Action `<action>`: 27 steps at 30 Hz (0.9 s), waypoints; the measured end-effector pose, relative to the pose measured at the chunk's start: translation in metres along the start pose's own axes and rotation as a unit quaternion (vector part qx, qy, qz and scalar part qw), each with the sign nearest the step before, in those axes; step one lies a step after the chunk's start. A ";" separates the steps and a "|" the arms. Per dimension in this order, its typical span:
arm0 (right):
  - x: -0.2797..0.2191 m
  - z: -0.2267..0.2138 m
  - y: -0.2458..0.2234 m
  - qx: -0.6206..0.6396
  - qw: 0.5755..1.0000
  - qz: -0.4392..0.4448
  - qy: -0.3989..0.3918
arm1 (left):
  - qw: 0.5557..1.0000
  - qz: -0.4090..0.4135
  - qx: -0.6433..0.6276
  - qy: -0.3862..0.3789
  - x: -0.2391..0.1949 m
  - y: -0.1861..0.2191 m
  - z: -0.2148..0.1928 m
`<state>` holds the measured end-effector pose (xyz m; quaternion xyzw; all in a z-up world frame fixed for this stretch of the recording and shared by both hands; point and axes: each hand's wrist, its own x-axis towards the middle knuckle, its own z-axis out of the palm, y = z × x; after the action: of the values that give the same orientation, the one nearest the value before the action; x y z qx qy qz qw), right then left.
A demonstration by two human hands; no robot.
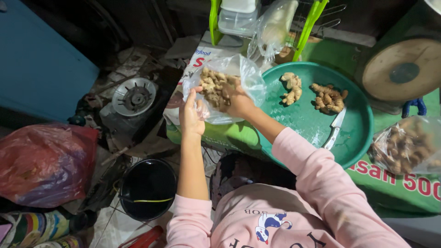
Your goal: The person removes ginger from plastic bags and places it into a metal bowl on a scale, then transfers the ginger to a green tray. The person repeats this process with multiple bags of ginger, sorting and arranging the ginger on the tray.
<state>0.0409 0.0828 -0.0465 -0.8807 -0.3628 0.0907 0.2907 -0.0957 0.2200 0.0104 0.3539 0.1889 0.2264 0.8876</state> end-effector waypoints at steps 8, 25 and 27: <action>0.013 0.029 0.013 -0.086 0.990 -0.066 -0.093 | 0.979 0.067 0.193 -0.014 -0.031 0.003 0.018; 0.004 -0.036 0.047 0.770 0.581 0.231 -0.128 | 0.836 0.265 0.480 0.036 -0.027 -0.014 0.035; -0.022 -0.064 0.041 0.768 0.574 0.251 -0.132 | 0.810 0.265 0.518 0.073 -0.032 -0.010 0.045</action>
<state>0.0729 0.0156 -0.0197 -0.3613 0.0438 0.5195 0.7730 -0.0971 0.1723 0.0398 0.7803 0.2412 0.3465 0.4614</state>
